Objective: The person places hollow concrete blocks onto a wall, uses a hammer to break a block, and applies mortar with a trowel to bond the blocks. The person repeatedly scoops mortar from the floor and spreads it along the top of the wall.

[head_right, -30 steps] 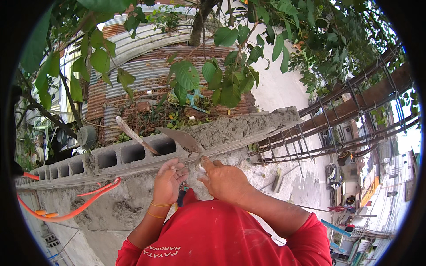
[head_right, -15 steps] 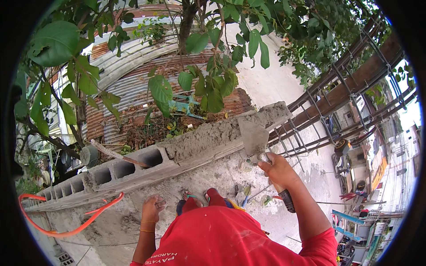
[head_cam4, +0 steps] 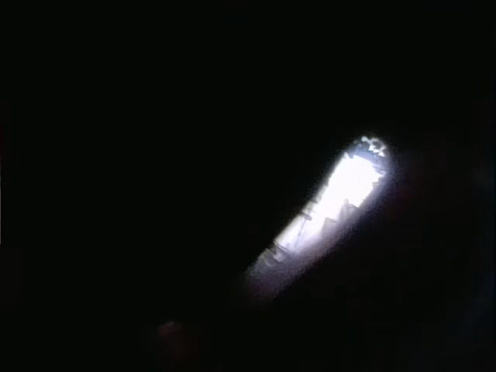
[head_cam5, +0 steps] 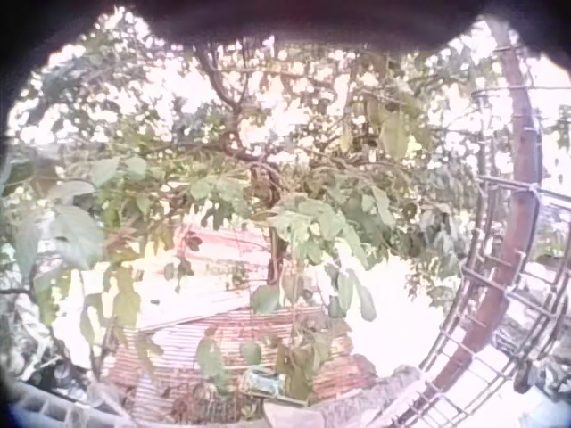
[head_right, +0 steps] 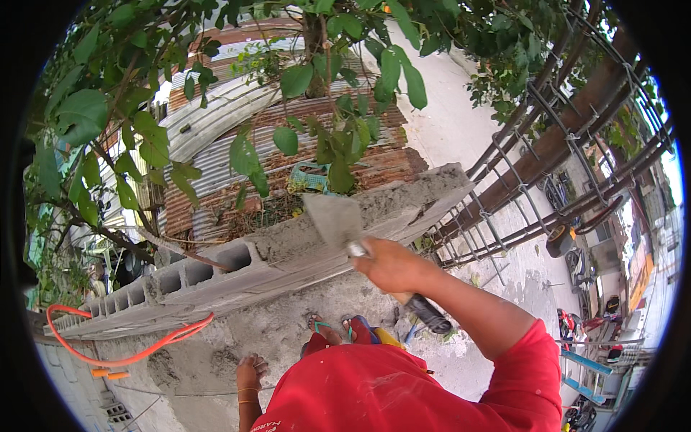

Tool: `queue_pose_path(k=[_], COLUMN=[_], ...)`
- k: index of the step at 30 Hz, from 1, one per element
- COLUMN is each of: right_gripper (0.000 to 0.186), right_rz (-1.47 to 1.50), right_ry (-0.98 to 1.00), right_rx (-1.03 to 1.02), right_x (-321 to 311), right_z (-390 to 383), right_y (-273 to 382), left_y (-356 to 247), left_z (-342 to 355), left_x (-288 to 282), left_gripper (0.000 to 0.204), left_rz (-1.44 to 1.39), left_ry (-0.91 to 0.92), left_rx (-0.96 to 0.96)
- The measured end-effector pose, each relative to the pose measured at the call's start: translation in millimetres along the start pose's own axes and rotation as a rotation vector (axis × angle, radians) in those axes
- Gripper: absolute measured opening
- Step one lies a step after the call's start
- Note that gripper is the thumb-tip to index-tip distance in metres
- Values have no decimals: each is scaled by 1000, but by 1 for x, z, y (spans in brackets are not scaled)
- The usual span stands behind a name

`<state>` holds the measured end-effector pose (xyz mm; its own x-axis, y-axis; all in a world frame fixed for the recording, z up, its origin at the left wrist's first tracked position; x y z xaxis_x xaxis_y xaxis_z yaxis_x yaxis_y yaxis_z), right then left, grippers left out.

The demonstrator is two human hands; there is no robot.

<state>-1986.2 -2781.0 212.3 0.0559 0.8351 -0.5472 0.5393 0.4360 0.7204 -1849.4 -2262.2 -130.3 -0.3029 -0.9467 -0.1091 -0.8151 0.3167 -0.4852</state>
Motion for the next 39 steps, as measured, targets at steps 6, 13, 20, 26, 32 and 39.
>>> queue_pose_path(k=[6, 13, 20, 26, 32, 39], right_gripper=[47, 54, 46, 39, 34, 28], right_rz=[207, -337, -142, 37, 446, 740], right_ry=[122, -422, -394, -435, -557, -655], right_rx=[134, 140, 124, 311, 342, 389], right_x=[-3, -106, -125, -154, -174, -89], right_z=[11, -86, -77, -86, -86, -129], right_y=[-55, -133, -163, -213, -277, -234], left_y=[47, 117, 162, 179, 231, 220], left_z=[14, 33, 70, 75, 30, -54], left_x=[-11, -60, -113, -129, -144, -133], left_gripper=[36, 18, 25, 30, 37, 31], left_rz=[174, 288, 298, 261, 229, 222], left_ry=[-3, -93, -73, 37, -118, -227], left_rx=[-3, -90, -39, 138, -88, -146])
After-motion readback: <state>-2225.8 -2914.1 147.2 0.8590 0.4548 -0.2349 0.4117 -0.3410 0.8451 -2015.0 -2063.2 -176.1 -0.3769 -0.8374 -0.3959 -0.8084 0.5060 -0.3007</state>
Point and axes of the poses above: each hand's wrist, its own z-axis towards the middle knuckle, its own x-axis out of the palm, y = z × x, the point moved 7 cm from there along z, towards the middle knuckle, and after that the axes turned 7 degrees about -x, right-handed, at the moved point
